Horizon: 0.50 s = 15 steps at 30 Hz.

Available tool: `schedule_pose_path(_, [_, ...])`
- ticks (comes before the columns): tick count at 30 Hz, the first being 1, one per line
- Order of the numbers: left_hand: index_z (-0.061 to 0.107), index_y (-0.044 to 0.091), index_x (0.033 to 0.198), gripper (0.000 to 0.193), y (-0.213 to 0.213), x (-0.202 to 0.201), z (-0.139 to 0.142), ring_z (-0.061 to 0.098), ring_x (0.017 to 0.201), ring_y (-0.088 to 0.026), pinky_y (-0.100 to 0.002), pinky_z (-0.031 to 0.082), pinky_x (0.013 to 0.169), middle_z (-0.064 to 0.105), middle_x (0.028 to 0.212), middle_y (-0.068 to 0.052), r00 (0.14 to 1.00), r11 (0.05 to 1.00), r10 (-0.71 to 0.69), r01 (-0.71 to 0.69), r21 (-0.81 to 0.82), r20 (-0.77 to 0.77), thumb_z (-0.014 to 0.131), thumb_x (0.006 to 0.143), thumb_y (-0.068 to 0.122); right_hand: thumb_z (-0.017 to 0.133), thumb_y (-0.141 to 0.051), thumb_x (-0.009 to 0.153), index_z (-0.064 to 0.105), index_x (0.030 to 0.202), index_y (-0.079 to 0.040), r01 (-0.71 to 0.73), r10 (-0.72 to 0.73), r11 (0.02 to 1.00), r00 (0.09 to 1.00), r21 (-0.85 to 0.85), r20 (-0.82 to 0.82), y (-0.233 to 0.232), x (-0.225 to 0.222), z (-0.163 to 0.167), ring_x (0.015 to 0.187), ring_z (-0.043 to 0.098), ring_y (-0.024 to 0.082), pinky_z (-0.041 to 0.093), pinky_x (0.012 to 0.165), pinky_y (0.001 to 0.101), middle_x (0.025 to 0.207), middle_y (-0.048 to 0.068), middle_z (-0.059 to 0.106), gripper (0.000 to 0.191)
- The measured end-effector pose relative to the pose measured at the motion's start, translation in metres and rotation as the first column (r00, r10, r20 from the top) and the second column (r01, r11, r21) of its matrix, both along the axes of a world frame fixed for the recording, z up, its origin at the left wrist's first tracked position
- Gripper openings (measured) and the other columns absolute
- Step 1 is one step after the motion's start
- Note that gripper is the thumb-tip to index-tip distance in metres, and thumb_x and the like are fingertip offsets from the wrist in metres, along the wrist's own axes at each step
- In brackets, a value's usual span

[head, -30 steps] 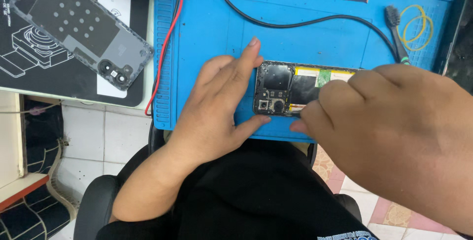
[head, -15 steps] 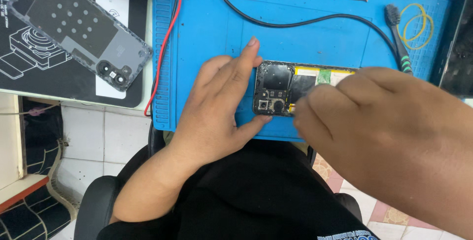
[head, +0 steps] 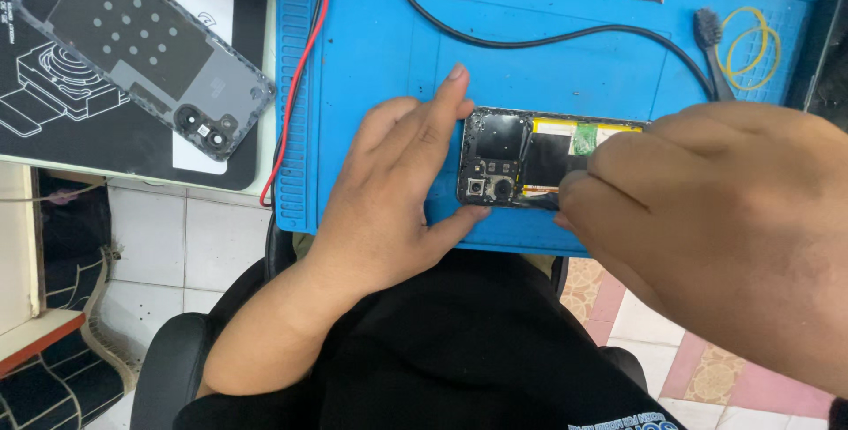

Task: The person repairs a disassembled smartphone on a blue work mat. They use a precision screwdriver on the phone's internals, pry and adjust components by hand, briefly test the assembled phone, then use a blue electric screwdriver and a heated tool on the battery and board area.

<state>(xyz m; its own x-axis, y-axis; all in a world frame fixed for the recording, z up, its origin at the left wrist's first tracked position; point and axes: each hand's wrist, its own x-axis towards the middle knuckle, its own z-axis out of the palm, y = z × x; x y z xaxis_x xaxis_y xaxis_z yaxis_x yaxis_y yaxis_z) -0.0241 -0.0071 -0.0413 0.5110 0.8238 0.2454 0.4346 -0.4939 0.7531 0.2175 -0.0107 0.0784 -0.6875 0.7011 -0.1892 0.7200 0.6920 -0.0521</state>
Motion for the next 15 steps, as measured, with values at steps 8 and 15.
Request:
schedule_pose_path(8, [0.025, 0.003, 0.162, 0.108, 0.000, -0.001, 0.001, 0.053, 0.132, -0.033, -0.042, 0.040, 0.117, 0.061, 0.143, -0.011, 1.000, 1.000, -0.007, 0.007, 0.006, 0.013, 0.092, 0.078, 0.020, 0.077, -0.028, 0.072, 0.076, 0.098, -0.012, -0.063, 0.064, 0.998, 0.997, 0.026, -0.052, 0.007, -0.008, 0.010, 0.067, 0.062, 0.021, 0.047, 0.057, 0.0362, 0.078, 0.002, 0.061, 0.030])
schedule_pose_path(15, [0.024, 0.004, 0.161, 0.110, 0.000, 0.000, 0.000, 0.053, 0.131, -0.033, -0.042, 0.040, 0.116, 0.062, 0.143, -0.011, 1.000, 1.000, -0.001, 0.002, -0.005, 0.018, 0.092, 0.076, 0.019, 0.081, -0.029, 0.071, 0.067, 0.072, -0.014, 0.010, -0.010, 1.000, 0.998, -0.010, -0.056, 0.013, -0.012, 0.000, 0.059, 0.059, 0.022, 0.046, 0.052, 0.0389, 0.063, 0.002, 0.051, 0.021])
